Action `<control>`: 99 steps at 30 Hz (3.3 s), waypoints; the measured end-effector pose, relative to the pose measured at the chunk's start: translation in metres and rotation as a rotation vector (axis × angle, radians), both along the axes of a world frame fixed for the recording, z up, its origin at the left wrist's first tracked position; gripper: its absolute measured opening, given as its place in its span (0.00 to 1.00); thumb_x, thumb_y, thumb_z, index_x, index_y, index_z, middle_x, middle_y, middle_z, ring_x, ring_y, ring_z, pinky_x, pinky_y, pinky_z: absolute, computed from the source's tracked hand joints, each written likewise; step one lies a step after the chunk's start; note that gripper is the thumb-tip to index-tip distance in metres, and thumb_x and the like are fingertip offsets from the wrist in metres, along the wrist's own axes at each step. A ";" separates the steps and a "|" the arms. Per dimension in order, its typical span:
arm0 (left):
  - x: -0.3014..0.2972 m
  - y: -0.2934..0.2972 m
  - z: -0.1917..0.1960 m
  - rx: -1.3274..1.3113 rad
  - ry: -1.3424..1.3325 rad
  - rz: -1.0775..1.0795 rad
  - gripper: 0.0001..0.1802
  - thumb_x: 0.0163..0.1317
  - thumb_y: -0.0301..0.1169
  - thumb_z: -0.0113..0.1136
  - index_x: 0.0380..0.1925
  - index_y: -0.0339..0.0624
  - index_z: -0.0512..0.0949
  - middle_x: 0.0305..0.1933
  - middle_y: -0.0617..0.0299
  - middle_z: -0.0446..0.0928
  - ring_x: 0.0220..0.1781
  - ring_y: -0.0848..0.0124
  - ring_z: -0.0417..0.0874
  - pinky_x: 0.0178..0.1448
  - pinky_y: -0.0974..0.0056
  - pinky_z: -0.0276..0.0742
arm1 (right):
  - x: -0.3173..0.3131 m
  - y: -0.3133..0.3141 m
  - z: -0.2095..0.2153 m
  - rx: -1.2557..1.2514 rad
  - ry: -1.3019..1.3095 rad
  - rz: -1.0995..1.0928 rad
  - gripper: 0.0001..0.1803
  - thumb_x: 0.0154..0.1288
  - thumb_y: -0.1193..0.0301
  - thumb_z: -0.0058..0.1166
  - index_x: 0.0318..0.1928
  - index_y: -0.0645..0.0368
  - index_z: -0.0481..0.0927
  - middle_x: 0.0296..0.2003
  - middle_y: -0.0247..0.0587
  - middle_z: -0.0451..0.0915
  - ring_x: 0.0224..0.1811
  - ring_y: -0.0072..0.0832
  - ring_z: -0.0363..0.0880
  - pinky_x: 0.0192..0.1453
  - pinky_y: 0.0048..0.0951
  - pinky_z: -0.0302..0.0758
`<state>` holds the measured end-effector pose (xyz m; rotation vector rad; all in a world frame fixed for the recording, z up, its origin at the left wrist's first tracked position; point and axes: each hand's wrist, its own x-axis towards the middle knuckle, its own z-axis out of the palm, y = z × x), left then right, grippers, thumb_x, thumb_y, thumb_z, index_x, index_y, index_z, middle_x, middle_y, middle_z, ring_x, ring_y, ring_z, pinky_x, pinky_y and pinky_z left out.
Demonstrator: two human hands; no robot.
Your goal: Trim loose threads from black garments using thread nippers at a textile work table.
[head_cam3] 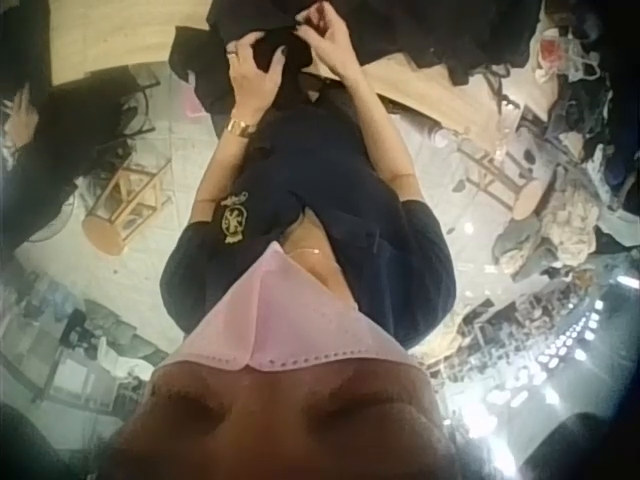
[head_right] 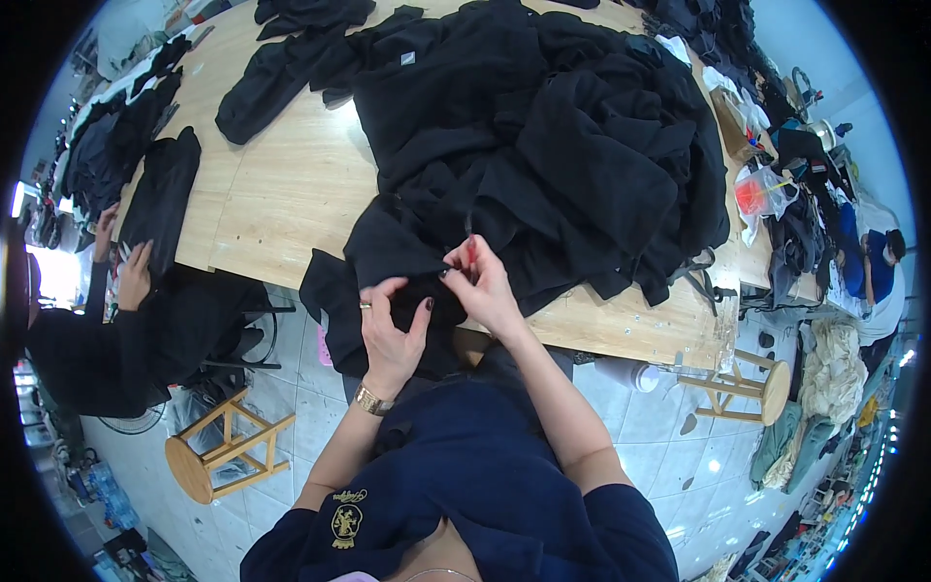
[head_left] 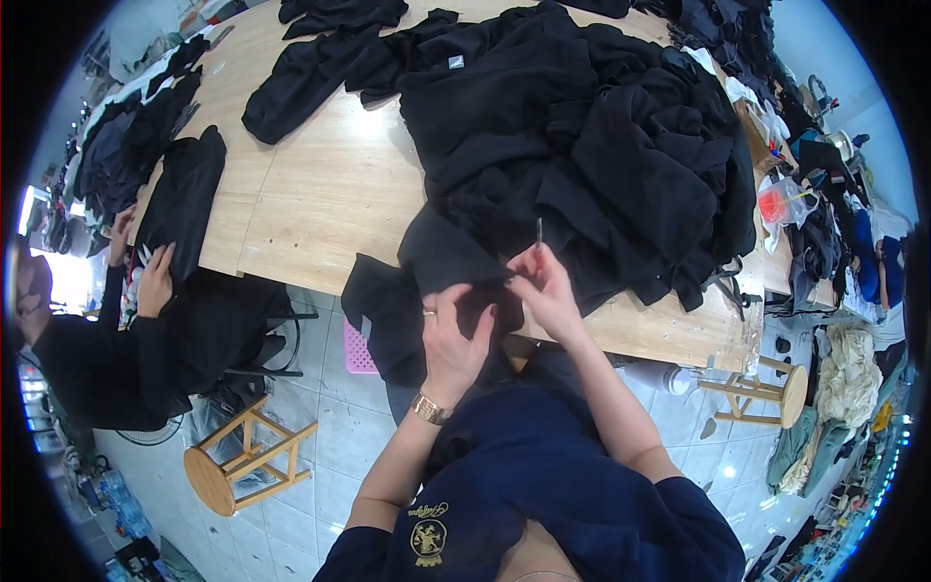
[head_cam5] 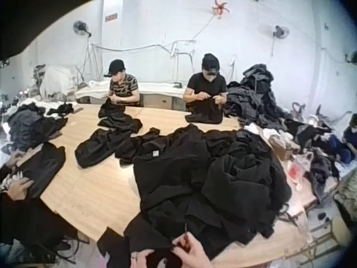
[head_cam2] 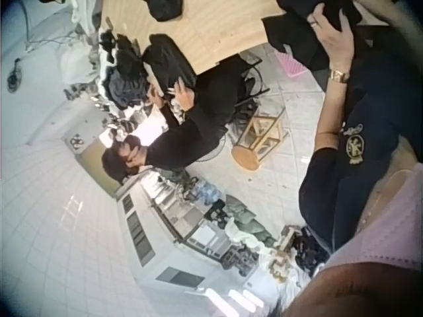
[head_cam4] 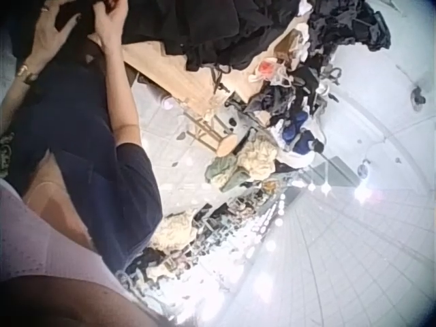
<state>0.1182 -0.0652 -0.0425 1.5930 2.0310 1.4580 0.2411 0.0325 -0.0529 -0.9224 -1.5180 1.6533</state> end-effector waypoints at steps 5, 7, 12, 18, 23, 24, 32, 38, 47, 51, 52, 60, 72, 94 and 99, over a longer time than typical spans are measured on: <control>-0.022 0.016 0.004 -0.088 0.118 0.116 0.18 0.53 0.24 0.61 0.44 0.31 0.70 0.46 0.41 0.66 0.48 0.47 0.70 0.51 0.53 0.69 | 0.001 0.001 0.018 -0.212 0.537 -0.163 0.15 0.58 0.85 0.50 0.30 0.54 0.59 0.32 0.30 0.70 0.35 0.15 0.67 0.43 0.16 0.64; -0.033 0.017 0.006 -0.023 0.195 0.097 0.17 0.50 0.18 0.57 0.42 0.34 0.71 0.44 0.43 0.65 0.46 0.48 0.70 0.53 0.51 0.69 | 0.004 0.007 0.015 -0.058 0.440 -0.354 0.14 0.59 0.85 0.49 0.30 0.54 0.60 0.32 0.30 0.69 0.33 0.14 0.67 0.37 0.14 0.64; -0.066 0.011 0.006 -0.063 0.063 0.197 0.16 0.45 0.14 0.53 0.37 0.37 0.73 0.43 0.49 0.64 0.42 0.57 0.72 0.46 0.59 0.72 | 0.029 0.018 0.000 -0.120 0.338 -0.522 0.11 0.59 0.83 0.47 0.31 0.53 0.61 0.30 0.30 0.66 0.22 0.17 0.67 0.18 0.27 0.74; -0.067 -0.007 0.012 -0.148 -0.042 0.153 0.14 0.46 0.18 0.57 0.36 0.39 0.74 0.40 0.55 0.70 0.42 0.61 0.73 0.41 0.63 0.73 | 0.031 0.013 -0.014 0.436 -0.517 -0.410 0.14 0.48 0.80 0.54 0.34 0.62 0.64 0.31 0.43 0.65 0.28 0.31 0.68 0.32 0.31 0.68; -0.059 -0.014 0.011 -0.185 -0.085 0.147 0.12 0.48 0.21 0.60 0.35 0.38 0.77 0.40 0.56 0.73 0.41 0.61 0.75 0.42 0.63 0.73 | 0.012 0.008 0.001 0.971 -0.500 -0.163 0.20 0.39 0.80 0.60 0.35 0.60 0.66 0.39 0.48 0.69 0.45 0.44 0.69 0.49 0.40 0.65; -0.058 -0.014 0.009 -0.167 -0.035 0.145 0.09 0.52 0.23 0.61 0.35 0.37 0.78 0.33 0.59 0.74 0.35 0.67 0.77 0.42 0.66 0.73 | 0.006 0.006 0.003 1.010 -0.524 -0.110 0.22 0.38 0.80 0.62 0.35 0.59 0.66 0.42 0.47 0.70 0.49 0.44 0.70 0.53 0.40 0.64; -0.075 -0.008 -0.014 -0.071 -1.155 -0.101 0.07 0.68 0.29 0.51 0.39 0.38 0.77 0.34 0.68 0.79 0.31 0.82 0.77 0.35 0.77 0.72 | -0.019 0.009 -0.012 0.369 -0.332 -0.189 0.14 0.47 0.82 0.52 0.36 0.65 0.64 0.34 0.54 0.68 0.41 0.53 0.69 0.43 0.43 0.67; -0.071 -0.007 -0.010 -0.006 -1.441 -0.087 0.14 0.71 0.34 0.45 0.45 0.35 0.76 0.44 0.58 0.80 0.44 0.70 0.82 0.49 0.67 0.77 | -0.018 -0.007 0.011 0.727 -0.324 -0.279 0.15 0.45 0.85 0.51 0.35 0.62 0.66 0.30 0.44 0.68 0.29 0.37 0.68 0.36 0.31 0.68; -0.062 -0.003 -0.008 -0.068 -1.442 -0.176 0.17 0.72 0.35 0.42 0.47 0.33 0.74 0.48 0.55 0.79 0.47 0.69 0.80 0.52 0.66 0.76 | -0.033 -0.022 0.004 0.461 -0.261 -0.001 0.16 0.51 0.75 0.56 0.39 0.62 0.65 0.31 0.47 0.71 0.35 0.44 0.71 0.42 0.37 0.68; -0.069 -0.003 -0.016 -0.085 -1.306 -0.089 0.12 0.70 0.32 0.45 0.45 0.35 0.74 0.40 0.59 0.78 0.44 0.69 0.78 0.50 0.64 0.74 | -0.029 -0.017 0.014 0.510 -0.305 0.182 0.13 0.53 0.76 0.55 0.37 0.61 0.66 0.32 0.46 0.72 0.39 0.44 0.71 0.47 0.36 0.64; -0.072 -0.002 -0.019 -0.089 -1.166 -0.043 0.10 0.68 0.28 0.48 0.44 0.35 0.74 0.37 0.60 0.77 0.43 0.67 0.77 0.49 0.62 0.72 | -0.029 -0.016 0.017 0.544 -0.343 0.241 0.12 0.53 0.76 0.54 0.37 0.61 0.66 0.33 0.47 0.73 0.39 0.44 0.71 0.47 0.36 0.64; -0.060 0.003 0.022 -0.181 0.222 -0.227 0.15 0.48 0.18 0.53 0.37 0.43 0.76 0.37 0.57 0.76 0.54 0.55 0.71 0.60 0.50 0.62 | -0.023 -0.013 0.005 0.438 -0.330 0.191 0.11 0.53 0.78 0.52 0.36 0.62 0.66 0.34 0.47 0.76 0.42 0.46 0.73 0.49 0.39 0.65; -0.068 0.000 0.022 -0.130 -0.057 -0.309 0.05 0.59 0.23 0.58 0.35 0.38 0.74 0.28 0.59 0.76 0.43 0.64 0.81 0.43 0.65 0.74 | -0.015 -0.005 -0.014 0.166 0.003 -0.049 0.13 0.53 0.83 0.50 0.32 0.59 0.59 0.28 0.38 0.77 0.30 0.20 0.73 0.38 0.23 0.69; -0.053 0.000 0.022 -0.061 -1.071 -0.164 0.01 0.68 0.26 0.50 0.37 0.43 0.69 0.28 0.75 0.66 0.25 0.89 0.61 0.25 0.82 0.55 | -0.005 -0.019 0.055 -0.072 0.358 0.103 0.16 0.63 0.81 0.51 0.30 0.56 0.55 0.31 0.37 0.73 0.28 0.16 0.71 0.34 0.18 0.72; -0.054 0.001 0.022 -0.012 -1.132 -0.214 0.01 0.68 0.27 0.49 0.37 0.44 0.70 0.30 0.75 0.68 0.28 0.89 0.68 0.25 0.83 0.60 | -0.008 -0.018 0.050 0.274 -0.144 0.071 0.16 0.64 0.71 0.56 0.33 0.57 0.60 0.25 0.36 0.72 0.26 0.19 0.72 0.29 0.25 0.70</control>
